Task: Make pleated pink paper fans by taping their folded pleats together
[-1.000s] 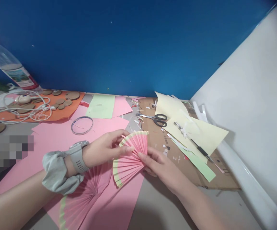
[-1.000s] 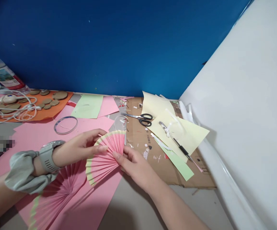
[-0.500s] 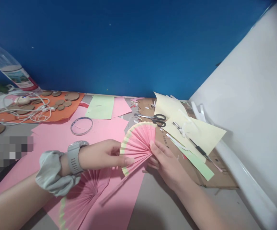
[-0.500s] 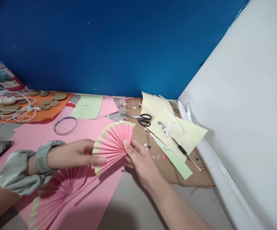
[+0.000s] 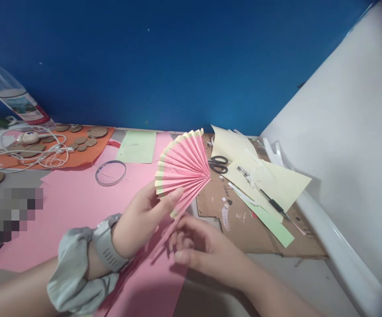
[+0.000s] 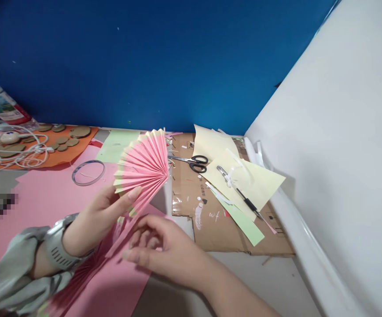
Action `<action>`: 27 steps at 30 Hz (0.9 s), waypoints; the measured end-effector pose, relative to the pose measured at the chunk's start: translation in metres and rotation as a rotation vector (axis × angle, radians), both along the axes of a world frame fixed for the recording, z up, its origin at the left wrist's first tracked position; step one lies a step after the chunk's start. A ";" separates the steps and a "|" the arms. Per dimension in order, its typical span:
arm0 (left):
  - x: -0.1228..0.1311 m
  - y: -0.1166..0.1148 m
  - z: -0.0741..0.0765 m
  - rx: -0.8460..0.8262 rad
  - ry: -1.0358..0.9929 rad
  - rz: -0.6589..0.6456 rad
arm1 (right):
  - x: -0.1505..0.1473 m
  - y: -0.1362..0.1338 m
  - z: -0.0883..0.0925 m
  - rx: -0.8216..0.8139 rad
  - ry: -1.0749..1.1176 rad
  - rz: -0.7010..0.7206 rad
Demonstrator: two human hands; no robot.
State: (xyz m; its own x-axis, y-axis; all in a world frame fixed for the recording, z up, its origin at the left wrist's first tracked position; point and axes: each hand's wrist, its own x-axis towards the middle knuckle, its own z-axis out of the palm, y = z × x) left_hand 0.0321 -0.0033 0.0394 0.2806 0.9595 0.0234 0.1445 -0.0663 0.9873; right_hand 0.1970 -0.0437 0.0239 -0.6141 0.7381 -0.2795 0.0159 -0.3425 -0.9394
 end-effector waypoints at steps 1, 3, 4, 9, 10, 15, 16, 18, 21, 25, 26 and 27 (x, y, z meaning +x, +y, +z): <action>0.002 -0.004 0.001 0.014 0.003 0.032 | -0.004 -0.003 0.000 -0.025 0.043 0.010; 0.005 -0.010 0.003 0.043 0.030 0.082 | -0.011 -0.009 0.000 -0.063 0.151 -0.015; 0.005 -0.012 0.003 0.057 0.041 0.108 | -0.013 -0.011 0.000 -0.082 0.207 -0.036; 0.002 -0.012 -0.004 -0.046 -0.077 0.111 | -0.006 -0.006 -0.002 -0.045 0.208 -0.107; 0.002 -0.011 -0.005 -0.104 -0.102 0.034 | -0.003 -0.004 -0.002 -0.022 0.182 -0.120; 0.004 -0.010 0.000 -0.220 -0.102 -0.268 | 0.005 0.002 -0.003 0.043 0.100 -0.155; 0.005 -0.010 0.001 -0.197 -0.107 -0.225 | 0.005 0.001 -0.004 0.066 0.051 -0.184; 0.006 -0.011 0.002 -0.134 -0.071 -0.152 | 0.006 -0.001 -0.004 0.190 -0.112 -0.281; 0.006 -0.011 -0.001 -0.040 0.031 -0.121 | 0.008 -0.005 -0.005 0.501 -0.396 -0.386; 0.004 -0.012 -0.004 0.014 0.092 -0.120 | 0.011 -0.007 -0.005 0.684 -0.551 -0.378; 0.004 -0.012 -0.004 0.023 0.101 -0.133 | 0.011 -0.007 -0.004 0.690 -0.562 -0.376; 0.003 -0.012 -0.004 0.031 0.110 -0.144 | 0.010 -0.007 -0.003 0.690 -0.568 -0.378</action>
State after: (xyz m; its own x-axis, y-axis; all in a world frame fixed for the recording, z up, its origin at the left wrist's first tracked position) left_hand 0.0355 -0.0151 0.0356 0.4179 0.9084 0.0137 0.2381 -0.1241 0.9633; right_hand 0.2072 -0.0505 0.0207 -0.2096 0.9718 0.1079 0.5311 0.2058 -0.8219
